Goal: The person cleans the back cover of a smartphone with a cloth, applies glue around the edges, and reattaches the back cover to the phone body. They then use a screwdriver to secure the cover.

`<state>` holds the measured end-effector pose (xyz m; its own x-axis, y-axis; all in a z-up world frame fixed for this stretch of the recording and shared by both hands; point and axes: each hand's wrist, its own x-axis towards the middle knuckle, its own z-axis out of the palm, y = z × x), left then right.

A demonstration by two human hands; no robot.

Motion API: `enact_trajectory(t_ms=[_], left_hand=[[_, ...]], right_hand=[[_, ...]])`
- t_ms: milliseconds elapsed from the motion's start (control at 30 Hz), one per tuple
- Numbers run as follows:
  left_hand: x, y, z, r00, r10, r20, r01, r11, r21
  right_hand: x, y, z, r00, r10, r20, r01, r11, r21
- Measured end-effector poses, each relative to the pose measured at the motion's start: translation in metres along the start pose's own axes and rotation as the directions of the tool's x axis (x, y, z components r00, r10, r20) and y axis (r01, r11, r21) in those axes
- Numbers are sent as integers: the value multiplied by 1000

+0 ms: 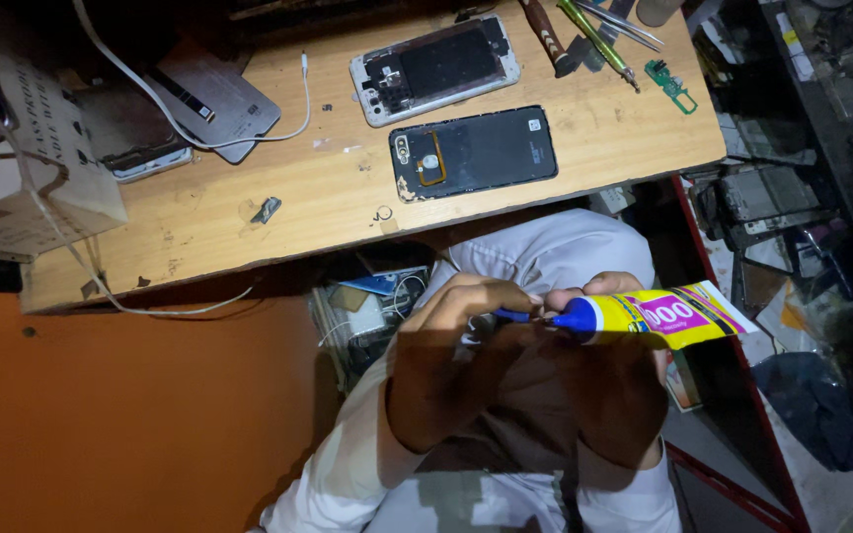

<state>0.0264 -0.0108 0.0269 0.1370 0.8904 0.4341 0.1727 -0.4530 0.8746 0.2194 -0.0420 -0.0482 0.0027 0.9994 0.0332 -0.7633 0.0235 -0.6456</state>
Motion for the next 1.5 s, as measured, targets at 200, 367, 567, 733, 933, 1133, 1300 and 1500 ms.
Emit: enact_trajectory(t_ms=[200, 367, 567, 733, 933, 1133, 1300, 1500], left_hand=[[-2, -1, -2, 1000, -11, -9, 11, 999, -41], [-1, -2, -1, 1000, 1, -8, -1, 1000, -22], [-1, -6, 3, 996, 87, -9, -87, 995, 58], [6, -14, -4, 933, 352, 76, -359, 892, 275], [18, -13, -6, 909, 405, 98, -416, 899, 139], [12, 7, -14, 973, 226, 54, -227, 974, 5], [12, 11, -18, 992, 32, 119, -54, 981, 184], [0, 5, -20, 992, 75, 104, -102, 951, 292]], right_hand=[[1, 0, 5, 999, -8, 42, 7, 1000, 12], [2, 1, 6, 999, -27, 41, 28, 999, -28], [5, 0, 12, 999, -30, 13, 30, 999, -18], [10, -6, 17, 998, -28, -57, 13, 971, -239], [19, -10, 9, 999, -21, -41, 2, 909, -417], [19, -4, 1, 997, 58, -59, -75, 938, -340], [18, -2, -11, 1000, -9, 21, 19, 859, -512], [13, 9, -26, 996, 87, 4, -80, 928, -365]])
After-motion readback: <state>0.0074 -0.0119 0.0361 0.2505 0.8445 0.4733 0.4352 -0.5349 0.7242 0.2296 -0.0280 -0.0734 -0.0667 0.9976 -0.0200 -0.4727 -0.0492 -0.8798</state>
